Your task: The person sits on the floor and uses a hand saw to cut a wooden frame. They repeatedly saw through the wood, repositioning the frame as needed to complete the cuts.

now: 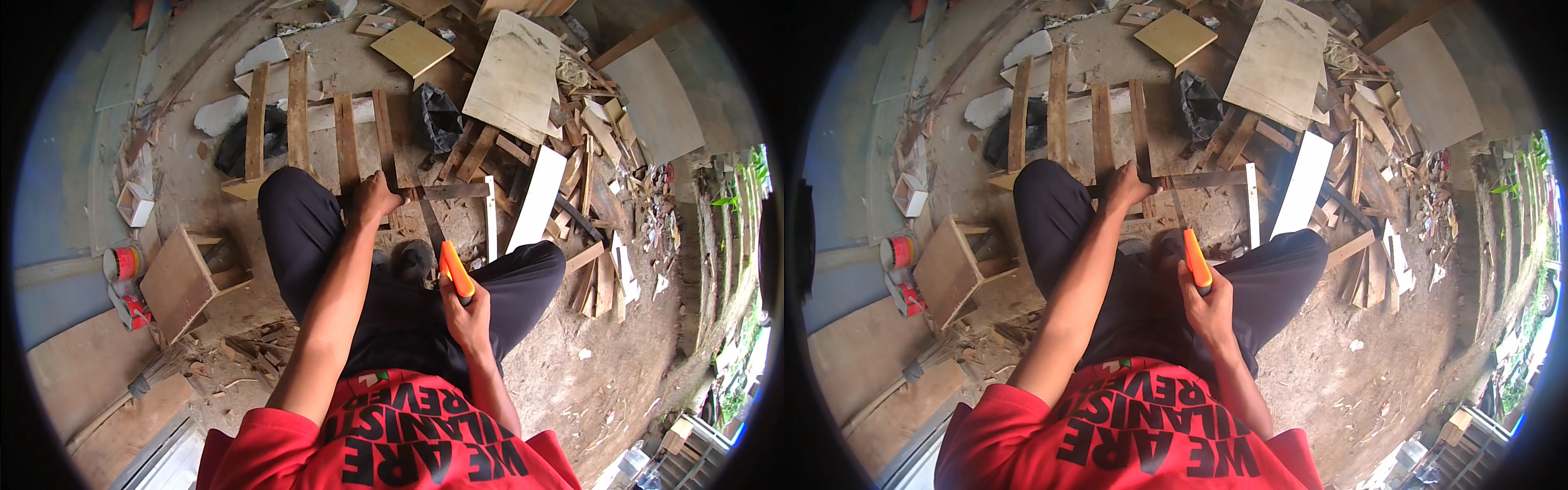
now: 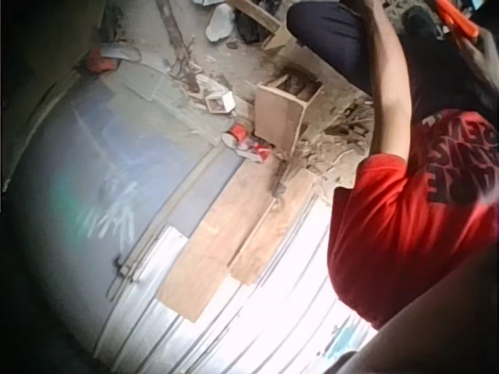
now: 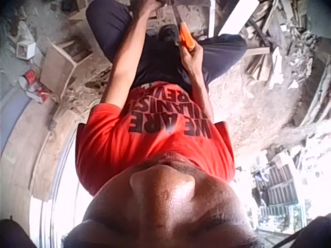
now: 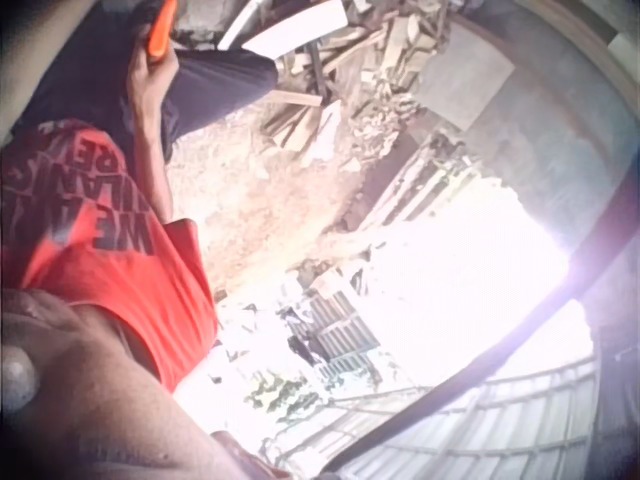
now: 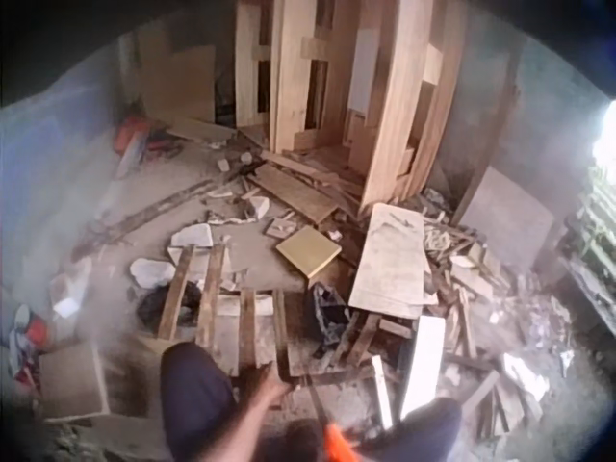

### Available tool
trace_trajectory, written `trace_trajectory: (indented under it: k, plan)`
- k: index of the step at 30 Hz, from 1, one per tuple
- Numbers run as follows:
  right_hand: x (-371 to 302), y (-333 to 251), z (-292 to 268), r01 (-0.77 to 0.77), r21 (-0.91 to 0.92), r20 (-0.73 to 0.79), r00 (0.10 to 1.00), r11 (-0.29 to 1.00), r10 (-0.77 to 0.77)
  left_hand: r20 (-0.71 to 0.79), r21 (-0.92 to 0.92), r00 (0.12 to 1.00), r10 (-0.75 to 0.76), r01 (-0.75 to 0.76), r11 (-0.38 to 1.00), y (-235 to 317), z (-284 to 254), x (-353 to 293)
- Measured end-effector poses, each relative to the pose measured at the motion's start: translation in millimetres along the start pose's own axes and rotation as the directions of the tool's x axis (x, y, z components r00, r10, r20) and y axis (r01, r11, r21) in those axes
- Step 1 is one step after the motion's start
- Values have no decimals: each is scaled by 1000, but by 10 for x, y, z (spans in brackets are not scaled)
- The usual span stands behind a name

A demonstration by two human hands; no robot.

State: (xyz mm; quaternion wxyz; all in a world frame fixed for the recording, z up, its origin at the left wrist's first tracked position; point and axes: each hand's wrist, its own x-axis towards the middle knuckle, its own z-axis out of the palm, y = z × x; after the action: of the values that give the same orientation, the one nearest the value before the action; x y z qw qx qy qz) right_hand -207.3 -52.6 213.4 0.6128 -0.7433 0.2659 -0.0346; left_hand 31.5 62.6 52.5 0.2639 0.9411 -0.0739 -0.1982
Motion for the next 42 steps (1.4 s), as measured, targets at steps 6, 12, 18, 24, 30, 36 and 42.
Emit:
trace_trajectory:
  k: [6, 12, 18, 24, 30, 36, 42]
  plan:
    - [-24, -49, -52, -106, 16, 8, 994, 994, 106, 10, 98, 1000, -17, 15, 995, 73, 126, -13]
    - [-103, -31, -191, -48, -5, 31, 998, 999, 48, 33, -30, 999, 30, -29, 999, -49, 137, 87]
    - [-207, -62, -166, -24, 2, 28, 999, 1000, 24, -405, -86, 913, 56, -99, 991, -135, 295, 259]
    - [-219, -296, -137, -50, -32, 38, 998, 998, 51, -580, 133, 794, 182, -128, 983, -119, 624, 414]
    - [-122, -438, -84, -148, -69, 63, 986, 986, 153, -310, -38, 944, -111, 104, 994, -168, 634, 597]
    - [-59, -528, -84, -149, -222, 30, 987, 964, 160, -118, -60, 976, -184, 178, 982, 141, 292, 364]
    - [48, -977, -49, -370, -270, 13, 922, 889, 388, -82, -32, 969, -233, 231, 972, 169, 257, 311]
